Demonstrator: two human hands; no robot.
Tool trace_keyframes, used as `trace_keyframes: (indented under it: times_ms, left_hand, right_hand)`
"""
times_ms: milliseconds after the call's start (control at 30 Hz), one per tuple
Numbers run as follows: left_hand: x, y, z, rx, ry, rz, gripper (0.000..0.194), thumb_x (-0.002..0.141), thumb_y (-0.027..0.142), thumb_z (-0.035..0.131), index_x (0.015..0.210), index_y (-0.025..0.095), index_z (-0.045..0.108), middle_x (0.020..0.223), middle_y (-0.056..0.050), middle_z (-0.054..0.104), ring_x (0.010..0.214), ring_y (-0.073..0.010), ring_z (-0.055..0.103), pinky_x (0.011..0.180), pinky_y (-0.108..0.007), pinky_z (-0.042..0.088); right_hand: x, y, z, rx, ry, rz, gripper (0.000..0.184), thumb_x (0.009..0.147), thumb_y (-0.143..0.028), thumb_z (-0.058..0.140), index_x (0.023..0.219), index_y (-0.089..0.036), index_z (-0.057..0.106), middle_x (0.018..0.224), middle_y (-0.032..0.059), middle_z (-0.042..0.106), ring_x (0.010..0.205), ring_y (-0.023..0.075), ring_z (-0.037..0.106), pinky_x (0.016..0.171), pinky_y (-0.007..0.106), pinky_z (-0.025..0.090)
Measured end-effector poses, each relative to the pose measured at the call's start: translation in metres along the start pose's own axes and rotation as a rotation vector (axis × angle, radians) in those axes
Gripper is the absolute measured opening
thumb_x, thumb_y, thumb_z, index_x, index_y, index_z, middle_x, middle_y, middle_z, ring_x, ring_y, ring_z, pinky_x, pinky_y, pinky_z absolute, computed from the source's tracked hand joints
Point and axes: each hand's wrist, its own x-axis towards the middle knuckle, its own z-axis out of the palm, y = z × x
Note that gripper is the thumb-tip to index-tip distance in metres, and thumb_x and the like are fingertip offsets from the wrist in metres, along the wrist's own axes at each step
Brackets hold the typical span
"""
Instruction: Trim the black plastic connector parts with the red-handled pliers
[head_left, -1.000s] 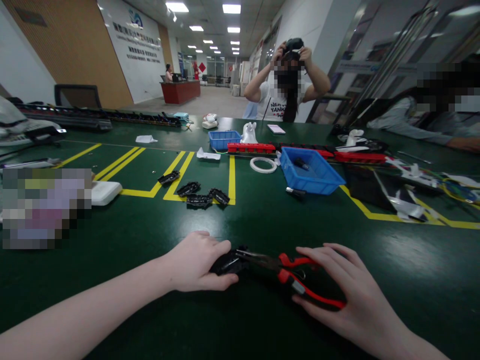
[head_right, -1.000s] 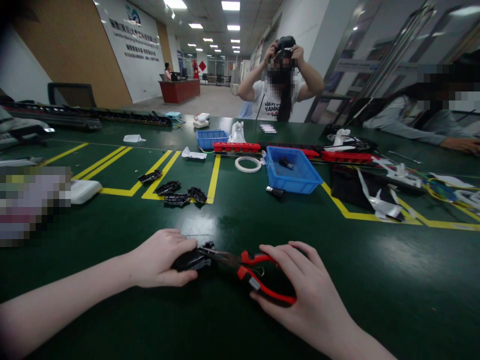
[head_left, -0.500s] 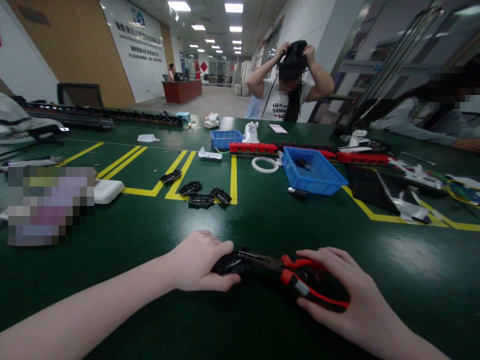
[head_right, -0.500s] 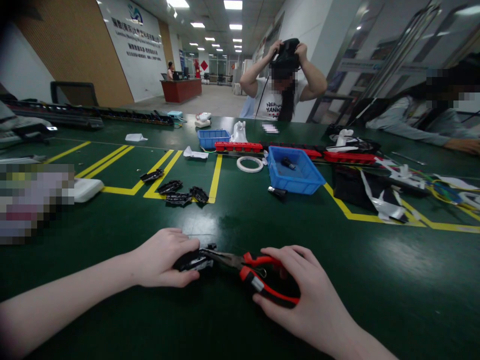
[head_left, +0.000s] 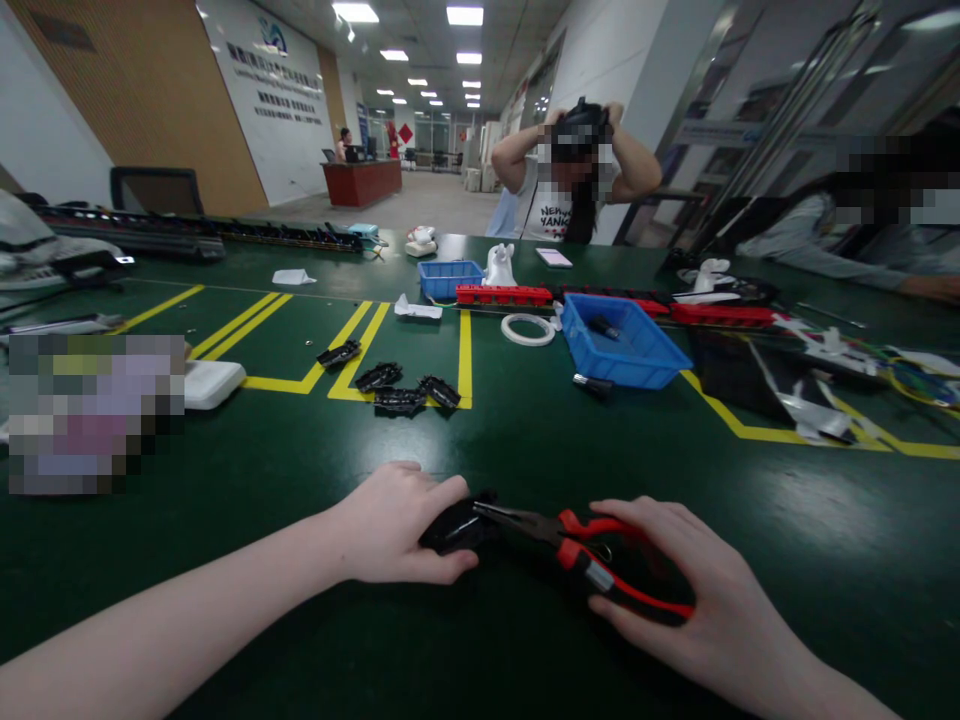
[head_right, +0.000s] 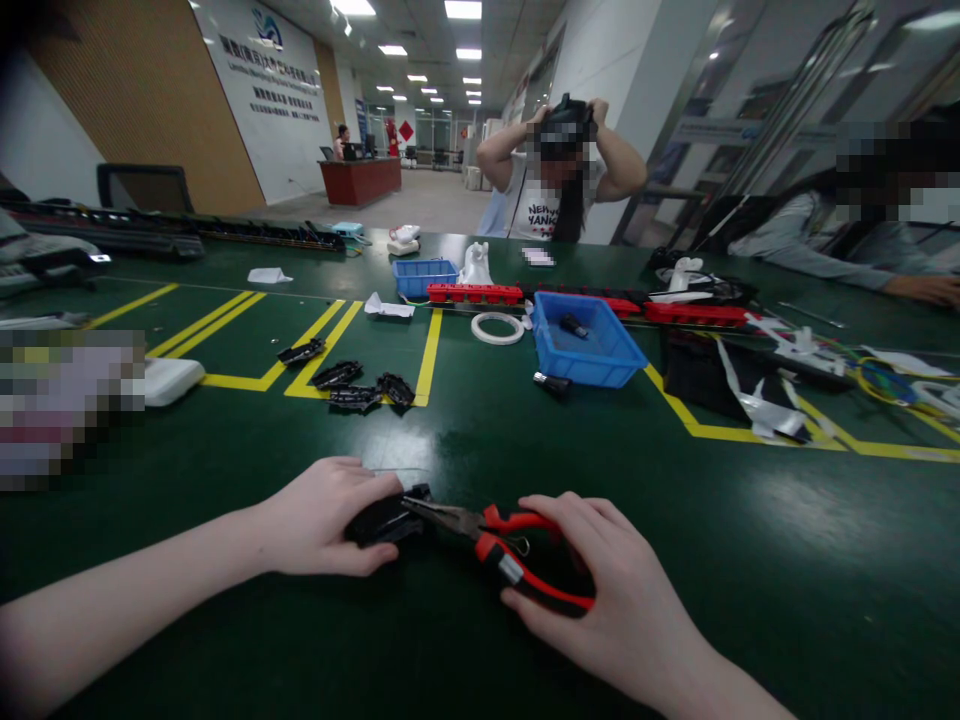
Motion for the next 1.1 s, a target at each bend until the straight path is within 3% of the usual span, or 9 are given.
trace_keyframes:
  times_ms: [1100]
  left_hand:
    - [-0.0009,-0.0027,0.0036,-0.046,0.003,0.026,0.025,0.084,0.04,0.061,0.098,0.02,0.054,0.077,0.002,0.067,0.066,-0.0183,0.064,0.066,-0.032,0.044]
  right_hand:
    - [0.0,-0.0028,-0.0029,0.04,-0.07,-0.018,0.05,0.074,-0.036,0.071,0.122,-0.027,0.057,0.106,0.0041,0.07,0.09,0.0217,0.068,0.075,0.034,0.058]
